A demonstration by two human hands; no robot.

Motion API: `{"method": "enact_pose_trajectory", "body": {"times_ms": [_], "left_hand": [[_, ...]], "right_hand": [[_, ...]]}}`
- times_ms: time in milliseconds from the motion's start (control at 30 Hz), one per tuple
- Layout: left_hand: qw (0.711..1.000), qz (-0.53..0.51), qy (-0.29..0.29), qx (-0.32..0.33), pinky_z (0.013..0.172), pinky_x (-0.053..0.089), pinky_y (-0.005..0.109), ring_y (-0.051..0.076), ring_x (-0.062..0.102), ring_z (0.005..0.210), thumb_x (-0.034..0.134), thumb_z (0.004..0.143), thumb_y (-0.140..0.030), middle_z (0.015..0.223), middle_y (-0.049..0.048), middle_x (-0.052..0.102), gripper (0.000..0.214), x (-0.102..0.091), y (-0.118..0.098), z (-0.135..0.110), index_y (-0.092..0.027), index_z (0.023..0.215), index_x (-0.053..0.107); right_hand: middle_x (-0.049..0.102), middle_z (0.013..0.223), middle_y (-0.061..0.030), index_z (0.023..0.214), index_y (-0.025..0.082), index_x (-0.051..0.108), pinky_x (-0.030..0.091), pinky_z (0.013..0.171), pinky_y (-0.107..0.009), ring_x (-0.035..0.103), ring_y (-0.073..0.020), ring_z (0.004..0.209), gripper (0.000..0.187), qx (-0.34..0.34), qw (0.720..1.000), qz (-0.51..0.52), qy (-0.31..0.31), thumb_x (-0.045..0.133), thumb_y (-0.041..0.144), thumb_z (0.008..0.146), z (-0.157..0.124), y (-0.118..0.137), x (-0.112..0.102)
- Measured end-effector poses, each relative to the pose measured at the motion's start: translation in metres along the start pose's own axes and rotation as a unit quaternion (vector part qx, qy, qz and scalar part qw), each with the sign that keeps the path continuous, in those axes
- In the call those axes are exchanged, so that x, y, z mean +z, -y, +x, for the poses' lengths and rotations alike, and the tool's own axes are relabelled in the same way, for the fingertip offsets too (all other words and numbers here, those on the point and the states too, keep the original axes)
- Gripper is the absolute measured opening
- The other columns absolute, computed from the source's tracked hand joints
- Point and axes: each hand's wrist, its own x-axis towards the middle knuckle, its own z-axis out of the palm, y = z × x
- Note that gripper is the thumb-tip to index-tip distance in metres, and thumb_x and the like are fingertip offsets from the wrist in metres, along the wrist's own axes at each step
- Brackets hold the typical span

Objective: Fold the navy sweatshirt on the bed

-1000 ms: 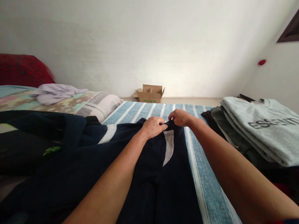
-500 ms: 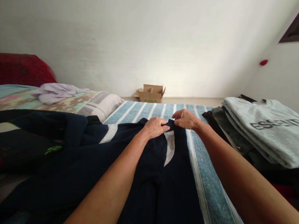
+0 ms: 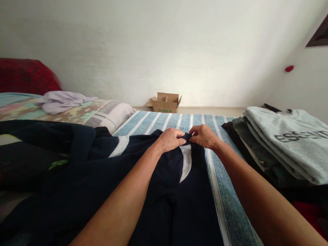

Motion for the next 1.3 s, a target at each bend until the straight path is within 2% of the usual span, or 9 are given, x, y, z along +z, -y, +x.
{"method": "enact_pose_trajectory", "body": {"times_ms": [100, 167, 367, 500, 733, 900, 1033, 1167, 1300], "left_hand": [[1.0, -0.019, -0.004, 0.009, 0.049, 0.021, 0.024, 0.009, 0.034, 0.05, 0.056, 0.065, -0.021, 0.048, -0.0064, 0.032, 0.021, 0.0, 0.001, 0.001, -0.017, 0.048, 0.045], [0.999, -0.033, -0.004, 0.014, 0.049, 0.02, 0.024, 0.009, 0.034, 0.05, 0.056, 0.064, -0.018, 0.048, -0.0069, 0.031, 0.021, -0.001, 0.001, 0.001, -0.017, 0.048, 0.043], [0.996, -0.085, 0.029, 0.005, 0.049, 0.022, 0.024, 0.01, 0.036, 0.05, 0.046, 0.077, -0.028, 0.047, -0.0051, 0.033, 0.032, -0.006, -0.003, -0.004, -0.017, 0.047, 0.043], [0.995, -0.097, 0.03, 0.011, 0.049, 0.022, 0.024, 0.009, 0.034, 0.05, 0.046, 0.076, -0.024, 0.048, -0.0051, 0.03, 0.032, -0.007, -0.004, -0.006, -0.018, 0.046, 0.037], [0.99, -0.133, 0.041, 0.011, 0.049, 0.02, 0.025, 0.01, 0.032, 0.052, 0.045, 0.074, -0.028, 0.048, -0.0051, 0.028, 0.032, -0.008, -0.001, -0.006, -0.019, 0.046, 0.034], [0.985, -0.162, 0.054, 0.006, 0.052, 0.024, 0.025, 0.01, 0.034, 0.054, 0.042, 0.074, -0.027, 0.05, -0.0047, 0.034, 0.028, -0.009, 0.0, -0.006, -0.018, 0.048, 0.036], [0.983, -0.172, 0.068, 0.013, 0.051, 0.024, 0.024, 0.01, 0.032, 0.052, 0.042, 0.074, -0.029, 0.05, -0.0049, 0.034, 0.029, -0.011, 0.001, -0.007, -0.018, 0.048, 0.037], [0.983, -0.168, 0.076, -0.002, 0.049, 0.021, 0.024, 0.009, 0.03, 0.05, 0.045, 0.072, -0.025, 0.047, -0.0059, 0.031, 0.027, -0.011, 0.002, -0.007, -0.019, 0.048, 0.037], [0.983, -0.171, 0.07, -0.008, 0.047, 0.018, 0.025, 0.008, 0.027, 0.047, 0.047, 0.07, -0.022, 0.047, -0.0066, 0.029, 0.026, -0.006, 0.004, -0.006, -0.018, 0.047, 0.036]], "right_hand": [[0.058, 0.061, 0.0015, 0.104, 0.011, 0.064, 0.033, 0.047, -0.023, 0.046, -0.0105, 0.052, 0.043, -0.004, 0.994, 0.103, 0.036, 0.053, 0.02, 0.063, 0.0, -0.003, -0.002], [0.056, 0.06, 0.0016, 0.106, 0.01, 0.063, 0.029, 0.045, -0.023, 0.042, -0.0094, 0.05, 0.046, -0.007, 0.989, 0.137, 0.055, 0.054, 0.019, 0.063, 0.0, -0.003, -0.004], [0.047, 0.054, 0.0049, 0.108, 0.012, 0.064, 0.024, 0.045, -0.024, 0.033, -0.0075, 0.047, 0.046, -0.005, 0.983, 0.159, 0.087, 0.057, 0.021, 0.063, 0.0, 0.001, -0.01], [0.047, 0.052, 0.0064, 0.108, 0.013, 0.063, 0.023, 0.044, -0.023, 0.034, -0.0072, 0.046, 0.049, 0.004, 0.98, 0.169, 0.105, 0.058, 0.02, 0.06, 0.002, 0.0, -0.008], [0.057, 0.058, 0.0034, 0.078, 0.015, 0.067, 0.036, 0.05, -0.022, 0.048, -0.0094, 0.053, 0.025, 0.009, 0.982, 0.186, 0.038, 0.061, 0.017, 0.054, 0.008, -0.011, 0.008], [0.06, 0.061, 0.0021, 0.072, 0.017, 0.064, 0.039, 0.05, -0.022, 0.051, -0.011, 0.054, 0.016, 0.014, 0.992, 0.126, -0.008, 0.061, 0.02, 0.057, 0.005, -0.012, 0.014], [0.059, 0.056, 0.0029, 0.066, 0.018, 0.063, 0.037, 0.049, -0.022, 0.05, -0.0111, 0.052, 0.007, 0.012, 0.996, 0.079, -0.043, 0.06, 0.02, 0.06, 0.0, -0.008, 0.013], [0.055, 0.052, 0.0051, 0.074, 0.019, 0.064, 0.035, 0.049, -0.021, 0.048, -0.0102, 0.049, 0.013, -0.017, 0.996, 0.015, -0.087, 0.058, 0.02, 0.062, -0.005, -0.003, 0.015], [0.052, 0.05, 0.0062, 0.083, 0.019, 0.062, 0.033, 0.047, -0.02, 0.044, -0.0095, 0.045, 0.02, -0.054, 0.995, 0.033, -0.078, 0.051, 0.019, 0.066, -0.008, -0.002, 0.02]]}}
